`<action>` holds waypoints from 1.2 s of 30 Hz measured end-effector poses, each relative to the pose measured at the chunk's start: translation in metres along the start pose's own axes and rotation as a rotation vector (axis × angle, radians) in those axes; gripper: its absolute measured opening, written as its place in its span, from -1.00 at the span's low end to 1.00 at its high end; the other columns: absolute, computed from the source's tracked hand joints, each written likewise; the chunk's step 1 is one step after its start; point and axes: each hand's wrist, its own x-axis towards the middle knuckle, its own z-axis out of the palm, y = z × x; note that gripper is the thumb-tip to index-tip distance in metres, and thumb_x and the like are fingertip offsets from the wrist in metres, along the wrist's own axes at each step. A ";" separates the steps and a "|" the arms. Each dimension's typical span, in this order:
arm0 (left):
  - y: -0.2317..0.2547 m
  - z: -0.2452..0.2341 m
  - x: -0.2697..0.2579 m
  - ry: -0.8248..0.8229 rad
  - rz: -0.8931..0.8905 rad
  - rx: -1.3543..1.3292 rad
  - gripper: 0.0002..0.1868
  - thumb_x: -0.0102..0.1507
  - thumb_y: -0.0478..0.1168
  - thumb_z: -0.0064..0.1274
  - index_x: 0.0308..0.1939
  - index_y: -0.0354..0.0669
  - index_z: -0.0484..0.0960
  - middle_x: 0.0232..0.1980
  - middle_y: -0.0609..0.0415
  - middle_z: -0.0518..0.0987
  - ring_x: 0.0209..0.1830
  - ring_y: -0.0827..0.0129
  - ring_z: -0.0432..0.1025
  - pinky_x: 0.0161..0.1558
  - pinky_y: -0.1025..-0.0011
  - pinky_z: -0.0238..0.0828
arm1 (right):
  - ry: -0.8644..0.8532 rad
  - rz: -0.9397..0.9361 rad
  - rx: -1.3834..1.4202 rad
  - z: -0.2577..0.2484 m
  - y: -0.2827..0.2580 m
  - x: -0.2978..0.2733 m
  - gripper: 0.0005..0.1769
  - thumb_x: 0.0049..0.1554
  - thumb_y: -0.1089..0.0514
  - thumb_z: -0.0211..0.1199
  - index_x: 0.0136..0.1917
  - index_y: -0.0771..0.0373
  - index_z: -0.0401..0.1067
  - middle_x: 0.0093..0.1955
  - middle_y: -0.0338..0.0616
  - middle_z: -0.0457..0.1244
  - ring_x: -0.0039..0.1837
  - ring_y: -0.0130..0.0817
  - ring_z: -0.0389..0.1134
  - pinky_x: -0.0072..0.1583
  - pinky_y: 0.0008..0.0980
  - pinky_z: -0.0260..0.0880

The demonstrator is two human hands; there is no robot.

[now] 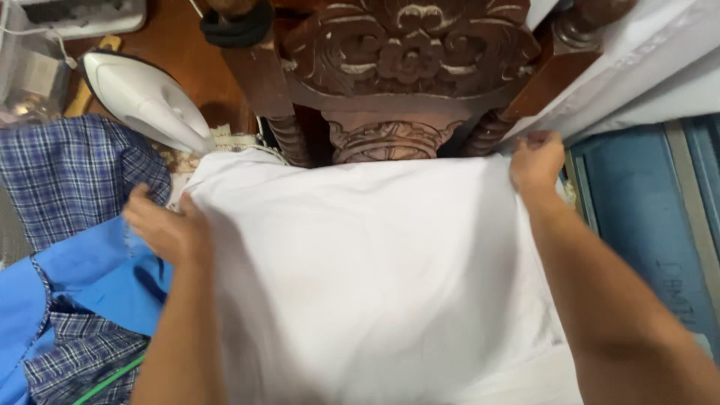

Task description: The person irons a white shirt laid on a chair, repeatedly smoothing the fabric with an iron and adjusting the shirt with their hands. The person also folds the shirt after ironing.

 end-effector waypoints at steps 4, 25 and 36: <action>0.059 -0.039 -0.106 -0.411 0.544 -0.188 -0.30 0.20 -0.06 0.20 0.38 -0.19 0.41 0.45 -0.24 0.33 0.49 -0.25 0.11 0.40 -0.24 -0.10 | -0.105 -0.447 -0.174 -0.032 0.013 -0.105 -0.49 0.23 0.08 0.37 0.32 0.36 0.33 0.33 0.23 0.20 0.40 0.12 0.21 0.41 -0.06 0.19; 0.087 -0.149 -0.300 -1.121 0.987 -0.478 -0.62 0.39 0.03 0.05 0.14 -0.14 0.59 0.51 -0.14 0.40 0.65 -0.06 0.04 0.61 -0.16 -0.26 | -0.331 -0.512 -0.383 -0.192 0.054 -0.230 -0.67 -0.04 0.22 0.44 -0.01 0.30 0.47 0.02 0.07 0.35 0.07 0.03 0.38 0.13 -0.09 0.39; 0.122 -0.131 -0.243 -1.584 -0.072 -0.602 -0.72 0.27 -0.07 0.16 -0.08 -0.17 0.76 -0.22 0.08 0.73 -0.25 0.42 0.53 -0.13 0.44 0.47 | -0.881 -0.714 -0.020 -0.167 -0.009 -0.304 -0.76 0.00 0.10 0.44 -0.13 0.24 0.48 -0.11 -0.08 0.29 0.00 -0.13 0.35 0.09 -0.14 0.37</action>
